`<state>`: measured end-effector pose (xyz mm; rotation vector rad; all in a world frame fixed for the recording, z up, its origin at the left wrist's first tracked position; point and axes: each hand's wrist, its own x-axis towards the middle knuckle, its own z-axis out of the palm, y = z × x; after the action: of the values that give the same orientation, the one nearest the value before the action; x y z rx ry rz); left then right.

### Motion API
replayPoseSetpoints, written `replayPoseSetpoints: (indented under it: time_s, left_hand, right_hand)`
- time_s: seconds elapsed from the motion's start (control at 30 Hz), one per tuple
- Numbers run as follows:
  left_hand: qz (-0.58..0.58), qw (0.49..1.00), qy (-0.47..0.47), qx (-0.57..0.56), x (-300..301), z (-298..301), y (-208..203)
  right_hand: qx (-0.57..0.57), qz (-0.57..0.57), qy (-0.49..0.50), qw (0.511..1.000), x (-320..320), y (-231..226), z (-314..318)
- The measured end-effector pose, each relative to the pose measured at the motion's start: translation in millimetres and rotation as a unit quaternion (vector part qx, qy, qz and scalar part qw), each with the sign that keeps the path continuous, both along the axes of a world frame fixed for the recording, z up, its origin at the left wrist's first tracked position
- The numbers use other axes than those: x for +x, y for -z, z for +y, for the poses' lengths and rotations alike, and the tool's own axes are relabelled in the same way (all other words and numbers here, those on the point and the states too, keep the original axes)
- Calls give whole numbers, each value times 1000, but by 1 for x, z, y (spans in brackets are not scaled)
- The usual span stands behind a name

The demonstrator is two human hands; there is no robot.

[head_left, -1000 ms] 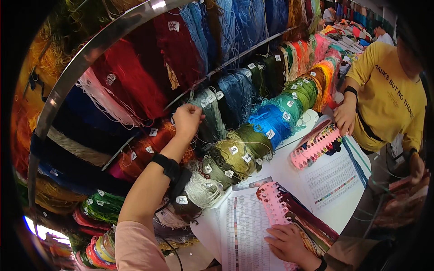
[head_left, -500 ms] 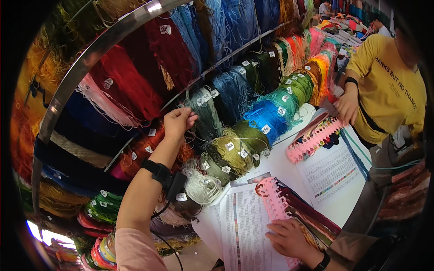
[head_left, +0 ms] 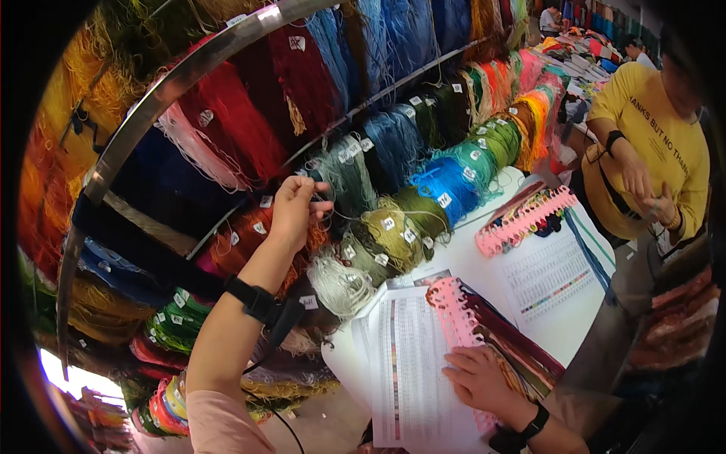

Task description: The person ties a thread to a pink organizer, consults a chart, and pulls various threads from a rack to tie them to the organizer.

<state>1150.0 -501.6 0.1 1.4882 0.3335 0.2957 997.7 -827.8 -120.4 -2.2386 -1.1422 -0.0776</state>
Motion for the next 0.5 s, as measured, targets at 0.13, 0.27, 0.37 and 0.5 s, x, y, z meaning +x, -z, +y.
replayPoseSetpoints:
  time_s: [0.13,0.27,0.37,0.5]
  left_hand:
    - [-37,971,111,208,-50,-27,7]
    - [-164,818,228,501,-140,-103,-8]
    - [-237,794,257,497,-190,-132,-12]
    - [-257,816,254,450,-226,-129,-20]
  right_hand:
    - [26,10,-21,999,4,-4,-3]
    - [184,-1,-15,983,24,-88,6]
    - [151,42,-173,972,21,-126,25]
    - [44,31,-266,962,14,-142,-6]
